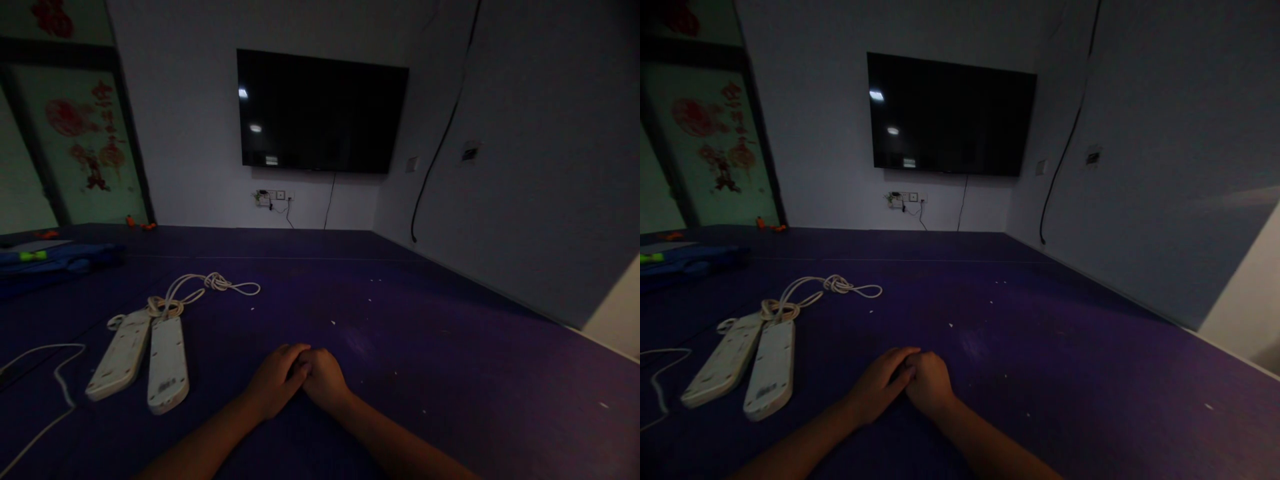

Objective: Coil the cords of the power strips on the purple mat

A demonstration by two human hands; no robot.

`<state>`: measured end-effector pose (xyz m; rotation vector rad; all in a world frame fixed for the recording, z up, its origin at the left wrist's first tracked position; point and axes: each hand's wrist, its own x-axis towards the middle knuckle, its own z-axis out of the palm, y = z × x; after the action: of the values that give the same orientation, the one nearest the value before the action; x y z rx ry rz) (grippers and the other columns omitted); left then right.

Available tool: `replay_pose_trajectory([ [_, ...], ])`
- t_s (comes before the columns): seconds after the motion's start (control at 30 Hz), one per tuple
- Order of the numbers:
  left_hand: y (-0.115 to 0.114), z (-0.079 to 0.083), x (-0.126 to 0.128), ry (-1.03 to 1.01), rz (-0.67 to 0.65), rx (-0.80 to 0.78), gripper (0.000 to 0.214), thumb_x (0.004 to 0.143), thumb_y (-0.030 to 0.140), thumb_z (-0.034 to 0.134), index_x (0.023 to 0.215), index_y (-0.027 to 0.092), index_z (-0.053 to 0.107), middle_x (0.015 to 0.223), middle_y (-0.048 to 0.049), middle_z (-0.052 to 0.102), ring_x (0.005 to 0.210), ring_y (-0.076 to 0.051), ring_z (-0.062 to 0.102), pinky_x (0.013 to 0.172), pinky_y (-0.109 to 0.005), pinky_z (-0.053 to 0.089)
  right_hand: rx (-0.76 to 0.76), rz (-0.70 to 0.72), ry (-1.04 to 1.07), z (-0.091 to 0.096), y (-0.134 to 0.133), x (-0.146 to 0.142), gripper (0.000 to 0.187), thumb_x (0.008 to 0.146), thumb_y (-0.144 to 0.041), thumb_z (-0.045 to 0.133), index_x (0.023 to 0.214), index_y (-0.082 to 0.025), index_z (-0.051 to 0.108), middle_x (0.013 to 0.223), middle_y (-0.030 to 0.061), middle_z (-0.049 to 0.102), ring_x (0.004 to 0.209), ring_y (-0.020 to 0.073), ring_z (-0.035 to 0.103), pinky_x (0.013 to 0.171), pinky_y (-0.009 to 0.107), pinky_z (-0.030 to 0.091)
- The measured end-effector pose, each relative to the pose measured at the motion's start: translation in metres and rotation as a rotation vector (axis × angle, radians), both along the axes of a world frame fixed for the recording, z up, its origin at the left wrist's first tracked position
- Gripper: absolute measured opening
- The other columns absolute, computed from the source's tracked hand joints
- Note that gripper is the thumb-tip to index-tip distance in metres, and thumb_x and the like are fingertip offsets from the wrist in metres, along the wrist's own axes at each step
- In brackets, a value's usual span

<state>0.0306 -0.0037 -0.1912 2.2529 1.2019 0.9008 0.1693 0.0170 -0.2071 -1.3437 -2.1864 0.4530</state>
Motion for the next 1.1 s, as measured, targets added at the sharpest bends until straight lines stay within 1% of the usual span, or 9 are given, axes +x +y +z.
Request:
replay_pose_trajectory([
  [0.3, 0.001, -0.002, -0.001, 0.004, -0.016, 0.008, 0.039, 0.087, 0.038, 0.042, 0.121, 0.022, 0.053, 0.117, -0.0081, 0.062, 0.107, -0.021, 0.056, 0.094, -0.035, 0.042, -0.015, -0.002, -0.005, -0.002, 0.002, 0.001, 0.023, 0.067, -0.013, 0.046, 0.070, -0.016, 0.068, 0.070, 0.0053, 0.070, 0.060, 0.0136, 0.061, 0.052, 0.021, 0.034],
  [0.57, 0.000, -0.003, -0.001, 0.008, 0.000, 0.028, 0.039, 0.088, 0.038, 0.041, 0.121, 0.022, 0.053, 0.118, -0.0073, 0.061, 0.108, -0.021, 0.055, 0.094, -0.035, 0.042, -0.014, 0.017, 0.017, -0.001, 0.001, 0.001, 0.022, 0.066, -0.012, 0.045, 0.068, -0.016, 0.067, 0.067, 0.0048, 0.069, 0.058, 0.0132, 0.060, 0.052, 0.021, 0.034],
  [0.7, -0.001, -0.003, -0.002, 0.001, 0.042, 0.106, 0.040, 0.090, 0.040, 0.038, 0.123, 0.022, 0.051, 0.116, -0.0075, 0.062, 0.106, -0.020, 0.056, 0.094, -0.035, 0.043, 0.036, 0.013, -0.016, -0.002, 0.001, 0.001, 0.021, 0.071, -0.014, 0.046, 0.070, -0.016, 0.067, 0.068, 0.0055, 0.068, 0.058, 0.0125, 0.059, 0.051, 0.021, 0.030],
  [0.8, 0.001, 0.007, -0.006, 0.064, 0.188, 0.241, 0.039, 0.090, 0.040, 0.037, 0.121, 0.021, 0.052, 0.109, -0.0082, 0.064, 0.103, -0.022, 0.056, 0.092, -0.038, 0.043, 0.073, -0.017, -0.047, -0.001, 0.001, 0.000, 0.022, 0.076, -0.020, 0.047, 0.063, -0.015, 0.064, 0.060, 0.0038, 0.064, 0.050, 0.0098, 0.052, 0.048, 0.022, 0.024],
  [0.9, 0.006, 0.028, -0.020, 0.263, 0.443, 0.344, 0.040, 0.089, 0.039, 0.037, 0.118, 0.017, 0.054, 0.113, -0.0118, 0.061, 0.107, -0.026, 0.054, 0.093, -0.041, 0.041, 0.097, -0.039, -0.028, 0.000, 0.001, -0.001, 0.035, 0.084, -0.031, 0.044, 0.056, -0.016, 0.058, 0.050, 0.0001, 0.055, 0.044, 0.0072, 0.043, 0.046, 0.022, 0.020],
  [0.97, 0.011, 0.045, -0.038, 0.438, 0.677, 0.337, 0.044, 0.088, 0.038, 0.037, 0.119, 0.011, 0.053, 0.115, -0.0175, 0.058, 0.104, -0.032, 0.053, 0.085, -0.045, 0.044, 0.100, -0.061, -0.006, 0.001, 0.002, -0.002, 0.043, 0.087, -0.037, 0.041, 0.052, -0.016, 0.054, 0.047, -0.0018, 0.049, 0.042, 0.0065, 0.038, 0.045, 0.023, 0.019],
  [1.03, 0.014, 0.058, -0.063, 0.567, 0.913, 0.293, 0.049, 0.086, 0.039, 0.037, 0.119, 0.006, 0.052, 0.115, -0.0221, 0.055, 0.104, -0.038, 0.052, 0.078, -0.047, 0.045, 0.094, -0.063, 0.010, 0.001, 0.003, -0.002, 0.045, 0.088, -0.038, 0.040, 0.050, -0.016, 0.051, 0.046, -0.0029, 0.044, 0.042, 0.0060, 0.036, 0.045, 0.022, 0.018],
  [1.07, 0.016, 0.062, -0.076, 0.606, 1.000, 0.257, 0.050, 0.086, 0.039, 0.038, 0.118, 0.004, 0.053, 0.115, -0.0240, 0.054, 0.105, -0.039, 0.051, 0.076, -0.047, 0.046, 0.092, -0.060, 0.017, 0.000, 0.003, -0.002, 0.045, 0.088, -0.038, 0.040, 0.050, -0.016, 0.051, 0.046, -0.0033, 0.043, 0.042, 0.0059, 0.035, 0.045, 0.022, 0.017],
  [1.1, 0.018, 0.063, -0.091, 0.630, 1.054, 0.213, 0.050, 0.085, 0.039, 0.038, 0.116, 0.003, 0.054, 0.114, -0.0246, 0.054, 0.106, -0.040, 0.050, 0.076, -0.046, 0.046, 0.090, -0.057, 0.022, 0.000, 0.004, -0.002, 0.045, 0.088, -0.038, 0.040, 0.050, -0.016, 0.050, 0.046, -0.0035, 0.042, 0.042, 0.0057, 0.034, 0.045, 0.022, 0.017],
])
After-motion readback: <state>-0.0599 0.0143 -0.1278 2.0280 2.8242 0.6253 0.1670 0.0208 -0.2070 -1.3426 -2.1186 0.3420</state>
